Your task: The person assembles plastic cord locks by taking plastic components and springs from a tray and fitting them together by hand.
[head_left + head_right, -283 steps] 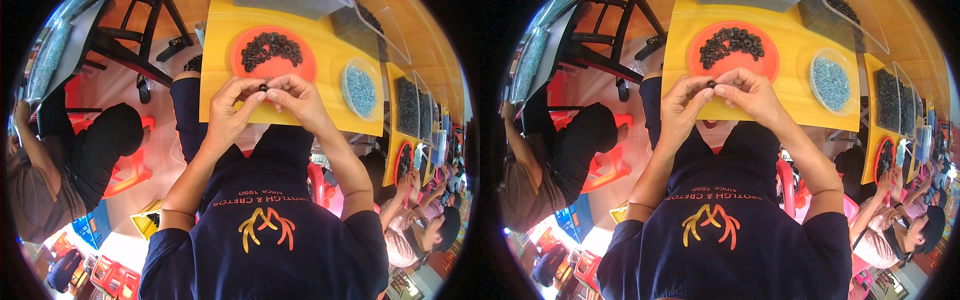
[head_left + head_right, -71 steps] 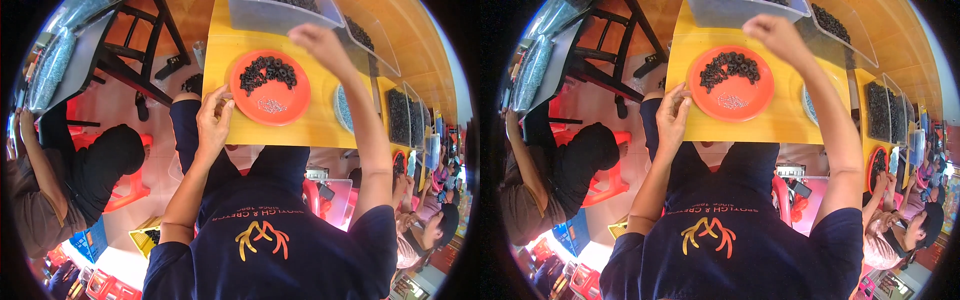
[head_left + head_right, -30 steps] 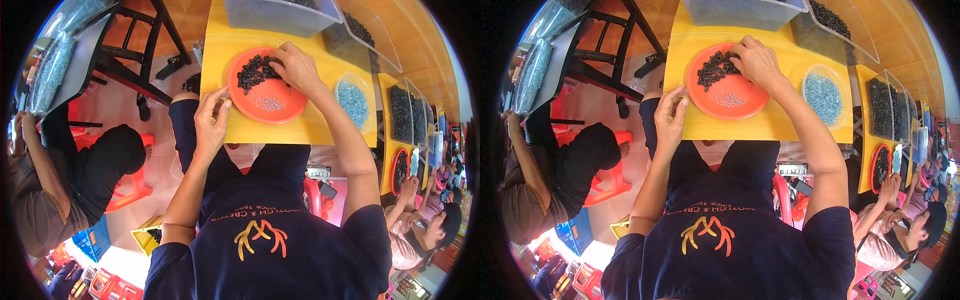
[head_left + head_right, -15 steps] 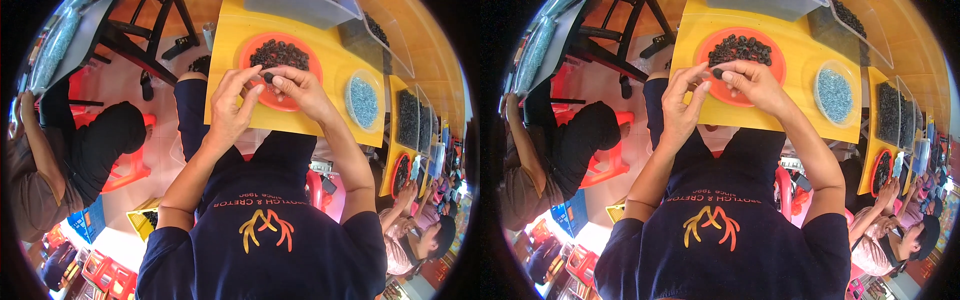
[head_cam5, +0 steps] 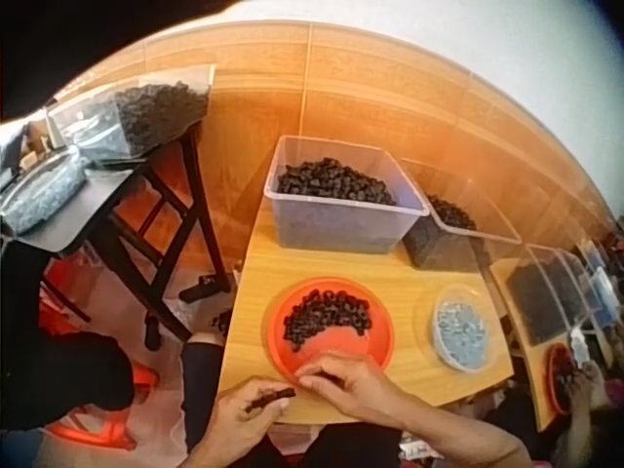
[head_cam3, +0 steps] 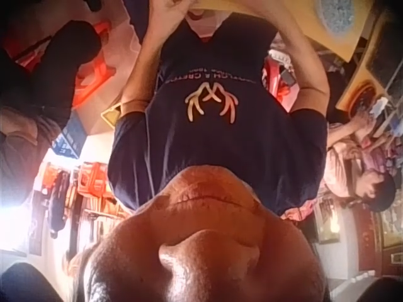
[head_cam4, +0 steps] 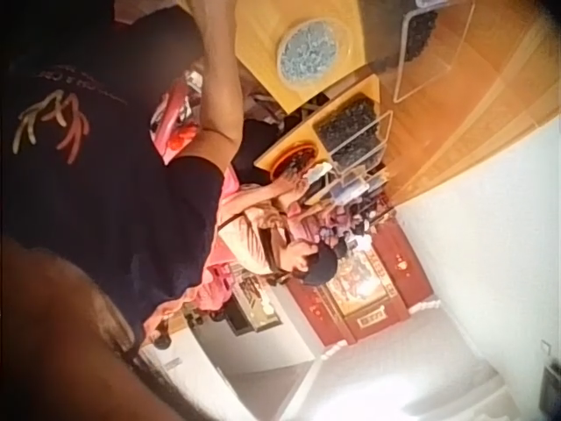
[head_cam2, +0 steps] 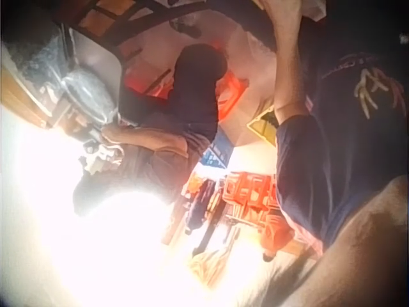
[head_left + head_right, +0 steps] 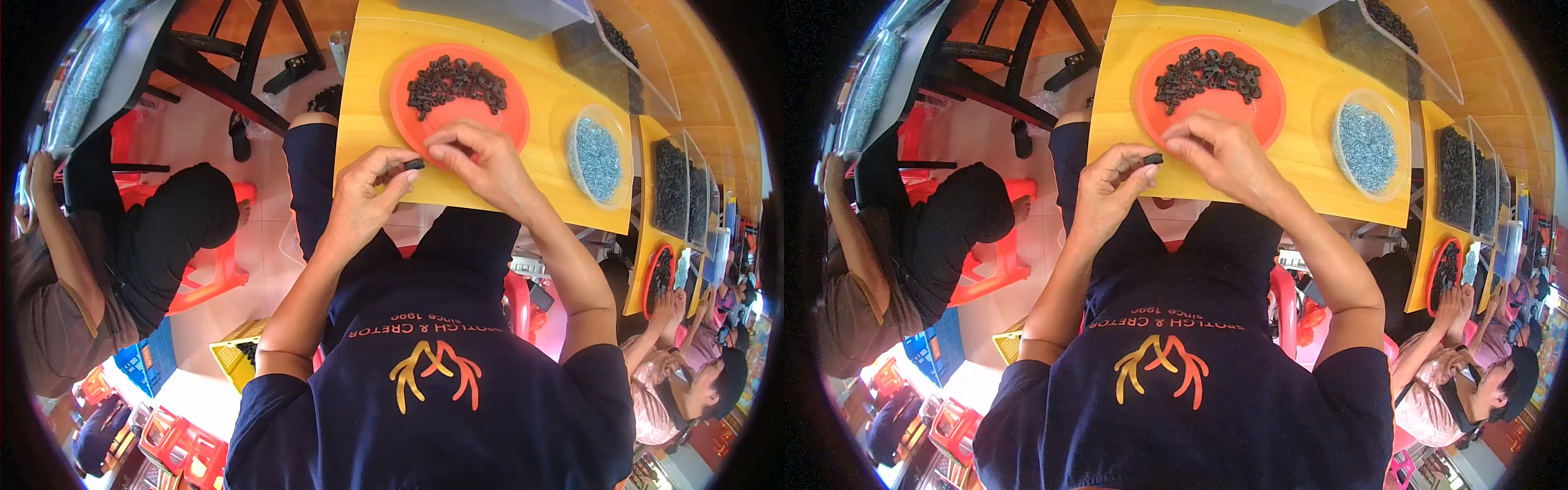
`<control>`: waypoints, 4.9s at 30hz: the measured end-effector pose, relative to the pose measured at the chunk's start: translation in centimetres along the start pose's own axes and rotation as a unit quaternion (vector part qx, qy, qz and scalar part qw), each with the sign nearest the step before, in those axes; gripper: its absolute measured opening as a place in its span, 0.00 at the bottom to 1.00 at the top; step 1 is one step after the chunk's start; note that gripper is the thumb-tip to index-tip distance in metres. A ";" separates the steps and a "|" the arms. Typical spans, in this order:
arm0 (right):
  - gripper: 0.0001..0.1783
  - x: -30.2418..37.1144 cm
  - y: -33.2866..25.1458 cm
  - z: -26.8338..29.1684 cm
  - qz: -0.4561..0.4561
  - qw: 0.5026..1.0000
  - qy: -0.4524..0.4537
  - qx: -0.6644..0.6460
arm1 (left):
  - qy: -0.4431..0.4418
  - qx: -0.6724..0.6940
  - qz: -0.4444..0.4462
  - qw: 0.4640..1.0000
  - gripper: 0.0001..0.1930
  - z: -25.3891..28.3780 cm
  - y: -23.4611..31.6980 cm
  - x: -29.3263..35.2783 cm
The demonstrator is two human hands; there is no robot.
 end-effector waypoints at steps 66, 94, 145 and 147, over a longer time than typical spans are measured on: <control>0.10 -3.1 -2.6 1.7 0.067 0.993 0.001 0.096 | 0.034 0.113 0.016 0.993 0.09 0.5 -0.3 -2.0; 0.11 -4.6 -0.6 -0.6 0.297 0.919 -0.024 0.258 | 0.016 0.212 0.048 0.976 0.10 1.1 -0.9 -2.4; 0.16 1.4 -2.1 1.5 -0.061 0.973 -0.179 0.132 | -0.137 0.132 0.123 0.974 0.06 -2.9 0.3 -1.5; 0.18 1.0 -1.6 2.1 -0.183 0.960 -0.211 0.022 | -0.140 0.142 0.107 0.974 0.06 -3.1 1.1 -1.8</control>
Point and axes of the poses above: each hand's wrist, its own x-axis away from the middle knuckle, its own z-axis out of the back of the hand, y = z × x, the point moved 6 cm from there along -x, towards the middle knuckle, and after that the axes turned 11 degrees about y, right-handed, at the moved point
